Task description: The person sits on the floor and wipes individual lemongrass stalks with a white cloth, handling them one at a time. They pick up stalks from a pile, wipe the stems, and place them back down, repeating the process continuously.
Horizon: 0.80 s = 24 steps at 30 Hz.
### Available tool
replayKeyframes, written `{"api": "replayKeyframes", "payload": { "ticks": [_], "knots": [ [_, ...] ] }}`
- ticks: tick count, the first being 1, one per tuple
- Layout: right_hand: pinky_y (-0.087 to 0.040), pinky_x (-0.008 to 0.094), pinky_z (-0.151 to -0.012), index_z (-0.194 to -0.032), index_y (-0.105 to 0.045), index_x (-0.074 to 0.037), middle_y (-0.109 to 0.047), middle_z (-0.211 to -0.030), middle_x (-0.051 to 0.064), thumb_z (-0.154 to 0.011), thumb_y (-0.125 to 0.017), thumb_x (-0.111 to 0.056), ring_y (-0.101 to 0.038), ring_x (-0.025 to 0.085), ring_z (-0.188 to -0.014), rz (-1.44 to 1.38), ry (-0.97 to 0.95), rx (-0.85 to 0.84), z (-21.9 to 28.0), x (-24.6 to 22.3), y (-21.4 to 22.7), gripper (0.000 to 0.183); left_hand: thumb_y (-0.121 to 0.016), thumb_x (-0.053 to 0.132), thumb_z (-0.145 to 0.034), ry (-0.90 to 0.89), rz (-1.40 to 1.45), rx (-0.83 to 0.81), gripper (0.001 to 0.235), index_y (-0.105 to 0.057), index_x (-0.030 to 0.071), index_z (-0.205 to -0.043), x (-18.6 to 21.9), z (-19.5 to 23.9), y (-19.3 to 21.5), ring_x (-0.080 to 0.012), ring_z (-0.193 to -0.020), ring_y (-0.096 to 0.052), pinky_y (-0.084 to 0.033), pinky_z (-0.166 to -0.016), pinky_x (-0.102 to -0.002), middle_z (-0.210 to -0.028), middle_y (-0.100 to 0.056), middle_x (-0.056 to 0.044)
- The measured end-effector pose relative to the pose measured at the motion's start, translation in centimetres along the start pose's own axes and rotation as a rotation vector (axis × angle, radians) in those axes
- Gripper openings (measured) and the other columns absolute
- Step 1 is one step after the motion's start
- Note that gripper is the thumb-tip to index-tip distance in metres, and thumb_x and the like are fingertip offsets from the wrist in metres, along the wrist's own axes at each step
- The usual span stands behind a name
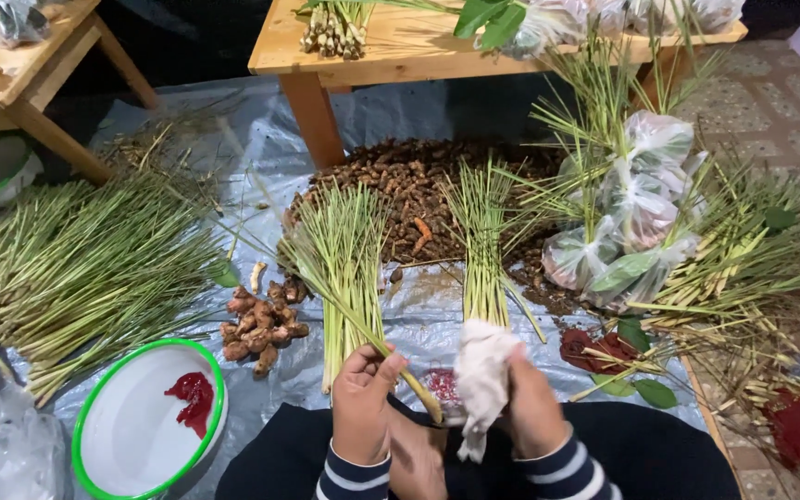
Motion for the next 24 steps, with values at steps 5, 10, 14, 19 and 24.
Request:
{"api": "replayKeyframes", "payload": {
  "ticks": [5,10,14,19,24],
  "knots": [
    [-0.049,0.047,-0.084,-0.121,-0.06,-0.006,-0.067,-0.108,0.016,-0.105,-0.022,-0.039,-0.063,0.031,-0.095,0.395,0.367,0.054,2.2,-2.3,1.8,0.053,-0.078,0.002,-0.085,0.021,0.021,0.011,0.017,-0.072,-0.003,-0.1,0.5,0.2,0.0,-0.0227,-0.084,-0.066,-0.058,-0.083,-0.034,-0.088,-0.069,-0.013],
    [-0.055,0.038,-0.098,-0.111,-0.079,-0.002,-0.083,-0.111,0.011,-0.084,-0.073,-0.013,-0.075,0.022,-0.1,0.38,0.524,-0.147,1.1,4.7,1.2,0.03,-0.081,0.002,-0.083,0.034,-0.073,-0.035,0.017,-0.072,0.0,-0.098,-0.5,0.5,-0.3,-0.0223,-0.078,-0.064,-0.057,-0.075,-0.034,-0.083,-0.069,-0.012],
    [-0.045,0.044,-0.105,-0.129,-0.066,-0.004,-0.072,-0.129,0.018,-0.095,-0.058,-0.021,-0.065,0.037,-0.122,0.927,0.825,-0.308,1.2,7.9,-0.5,0.039,-0.08,-0.001,-0.083,0.008,-0.214,-0.04,0.012,-0.072,0.002,-0.091,-1.1,1.0,-0.8,-0.018,-0.075,-0.068,-0.057,-0.071,-0.029,-0.084,-0.077,-0.011],
    [-0.039,0.049,-0.11,-0.141,-0.056,-0.005,-0.063,-0.139,0.019,-0.1,-0.049,-0.027,-0.059,0.04,-0.128,0.929,0.829,-0.264,0.6,8.4,-0.1,0.046,-0.077,0.023,-0.088,-0.077,-0.262,-0.13,0.022,-0.072,0.002,-0.095,-0.7,1.0,-0.9,-0.0177,-0.083,-0.072,-0.058,-0.075,-0.031,-0.088,-0.077,-0.01],
    [-0.036,0.043,-0.117,-0.147,-0.046,0.0,-0.058,-0.147,0.018,-0.099,-0.055,-0.028,-0.053,0.033,-0.138,0.637,0.711,-0.476,-1.0,7.2,0.1,0.056,-0.076,0.022,-0.091,-0.062,-0.219,-0.18,0.02,-0.072,0.002,-0.091,-0.5,1.0,-1.0,-0.0169,-0.07,-0.062,-0.053,-0.066,-0.031,-0.078,-0.07,-0.008]
  ]
}}
Point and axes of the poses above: each hand's wrist, its own z-axis away from the middle knuckle, its own y-axis out of the back of the hand, x = y × z, the point moved 2 cm from there along -z, towards the middle knuckle
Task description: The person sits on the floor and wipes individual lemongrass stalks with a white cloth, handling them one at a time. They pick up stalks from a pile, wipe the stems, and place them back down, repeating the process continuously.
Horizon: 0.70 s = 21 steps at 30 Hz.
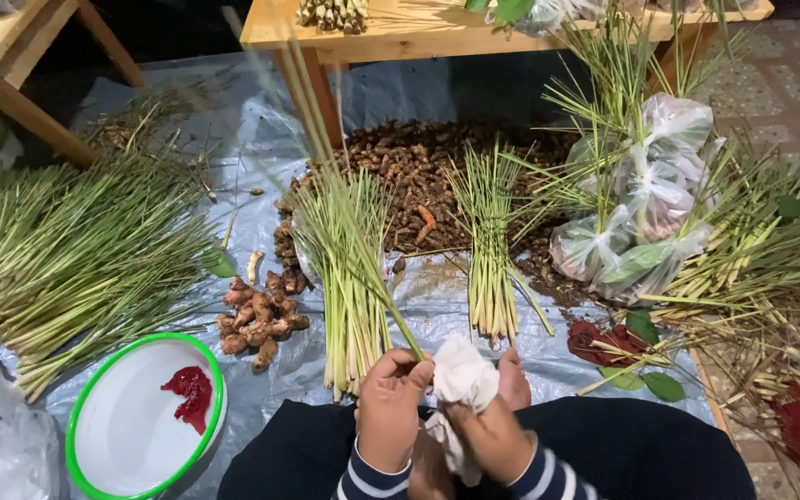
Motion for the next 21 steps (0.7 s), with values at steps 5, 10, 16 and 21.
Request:
{"api": "replayKeyframes", "payload": {
  "ticks": [5,10,16,21],
  "knots": [
    [-0.043,0.034,-0.068,-0.126,-0.057,-0.005,-0.058,-0.09,0.007,-0.096,-0.057,-0.037,-0.055,0.018,-0.076,-0.294,-0.312,0.203,-2.3,0.5,4.2,0.044,-0.08,0.019,-0.088,-0.048,-0.09,-0.05,0.018,-0.073,0.003,-0.086,0.8,0.1,-0.1,-0.0148,-0.066,-0.064,-0.054,-0.059,-0.027,-0.073,-0.07,-0.007],
    [-0.058,0.045,-0.085,-0.136,-0.059,0.003,-0.074,-0.12,0.022,-0.1,-0.046,-0.033,-0.074,0.035,-0.101,-0.438,-0.281,0.359,-2.8,-2.1,5.0,0.053,-0.081,0.013,-0.087,-0.06,-0.142,-0.131,0.011,-0.073,0.006,-0.089,-1.0,0.8,-1.3,-0.0155,-0.073,-0.071,-0.06,-0.068,-0.027,-0.08,-0.074,-0.007],
    [-0.048,0.034,-0.054,-0.08,-0.071,-0.003,-0.064,-0.066,0.006,-0.081,-0.084,-0.017,-0.057,0.016,-0.059,-0.155,-0.385,0.415,-2.8,-3.5,4.2,0.019,-0.077,0.011,-0.091,-0.089,-0.186,-0.269,0.01,-0.069,0.006,-0.088,-1.2,1.1,-2.3,-0.0139,-0.067,-0.062,-0.053,-0.064,-0.029,-0.075,-0.064,-0.004],
    [-0.05,0.034,-0.059,-0.078,-0.07,-0.008,-0.064,-0.065,0.003,-0.086,-0.079,-0.018,-0.059,0.015,-0.061,-0.088,-0.301,0.385,-2.3,-3.7,4.6,0.017,-0.076,0.008,-0.09,-0.027,-0.176,-0.315,0.006,-0.072,0.005,-0.091,-1.9,1.0,-2.5,-0.0146,-0.077,-0.066,-0.056,-0.072,-0.029,-0.082,-0.069,-0.005]
  ]
}}
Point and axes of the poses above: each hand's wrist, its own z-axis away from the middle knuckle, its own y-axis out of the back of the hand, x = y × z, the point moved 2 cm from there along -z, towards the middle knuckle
